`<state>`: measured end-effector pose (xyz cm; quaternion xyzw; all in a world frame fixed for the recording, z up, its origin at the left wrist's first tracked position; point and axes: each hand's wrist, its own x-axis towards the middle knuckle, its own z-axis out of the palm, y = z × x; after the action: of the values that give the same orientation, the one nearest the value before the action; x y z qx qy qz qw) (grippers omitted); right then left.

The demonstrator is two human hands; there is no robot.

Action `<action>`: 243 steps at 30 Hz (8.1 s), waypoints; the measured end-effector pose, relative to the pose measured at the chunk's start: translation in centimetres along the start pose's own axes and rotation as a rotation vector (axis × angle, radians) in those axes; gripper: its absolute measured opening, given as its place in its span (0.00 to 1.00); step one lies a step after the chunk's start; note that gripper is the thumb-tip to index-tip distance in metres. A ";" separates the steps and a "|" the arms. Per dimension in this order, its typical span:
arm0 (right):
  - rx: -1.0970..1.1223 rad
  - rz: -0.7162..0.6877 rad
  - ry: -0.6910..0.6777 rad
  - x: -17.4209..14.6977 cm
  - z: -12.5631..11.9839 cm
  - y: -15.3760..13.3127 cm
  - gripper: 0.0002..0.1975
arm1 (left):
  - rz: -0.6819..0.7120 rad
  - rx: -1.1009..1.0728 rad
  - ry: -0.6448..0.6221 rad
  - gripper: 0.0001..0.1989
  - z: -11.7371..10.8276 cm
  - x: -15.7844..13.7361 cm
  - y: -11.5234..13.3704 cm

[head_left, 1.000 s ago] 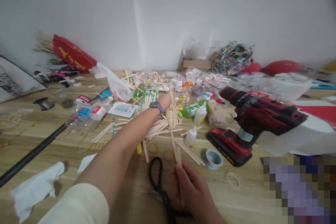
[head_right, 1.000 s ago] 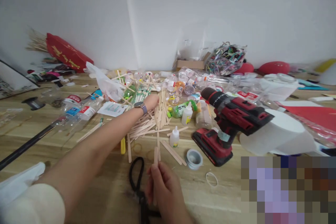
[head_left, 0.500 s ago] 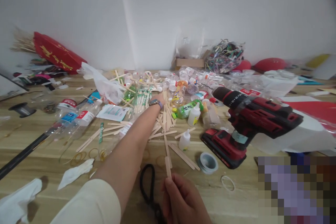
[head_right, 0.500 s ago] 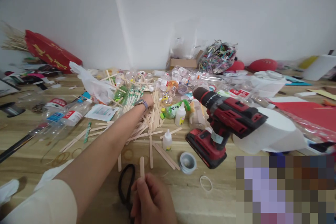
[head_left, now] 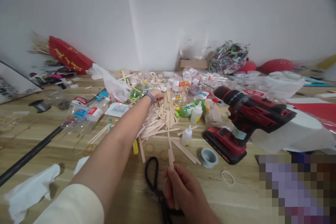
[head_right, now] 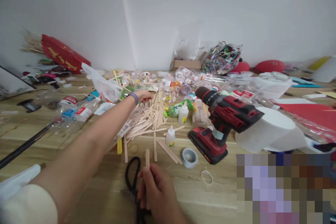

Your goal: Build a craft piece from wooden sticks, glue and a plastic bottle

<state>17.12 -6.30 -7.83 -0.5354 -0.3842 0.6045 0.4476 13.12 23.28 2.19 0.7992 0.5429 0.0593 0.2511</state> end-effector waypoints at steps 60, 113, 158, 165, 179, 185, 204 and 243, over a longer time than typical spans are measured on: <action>-0.602 -0.503 0.108 -1.7 0.0 1.0 0.14 | 0.437 -0.606 0.193 0.10 13.0 -29.9 -7.1; -0.311 -0.557 -0.259 -4.2 1.3 2.0 0.11 | 0.020 -0.751 -0.228 0.12 9.1 -33.8 -6.6; -0.211 -0.325 -0.242 -3.5 1.0 2.0 0.14 | -0.227 -1.156 -0.411 0.18 9.6 -32.6 -6.4; -0.046 -0.049 -0.310 -3.1 1.3 0.7 0.23 | -0.297 -1.220 -0.433 0.17 9.5 -32.7 -6.6; -0.584 -0.708 0.023 -3.0 0.5 0.8 0.06 | -0.418 -1.319 -0.422 0.13 8.9 -32.3 -6.0; -0.880 -1.053 0.111 -2.8 -0.2 0.7 0.06 | -0.367 -1.338 -0.411 0.10 9.0 -31.5 -6.0; -1.267 -1.084 0.315 -1.8 -0.6 0.8 0.06 | -0.361 -1.339 -0.456 0.12 9.4 -29.4 -5.9; -1.326 -0.613 0.240 3.1 -4.2 1.0 0.15 | 0.004 -0.757 -0.330 0.15 5.5 -29.4 -7.0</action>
<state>21.04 -3.72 -10.25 -0.6243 -0.7496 0.0307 0.2178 -2.61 -3.00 -0.63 0.6500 0.4335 0.1262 0.6112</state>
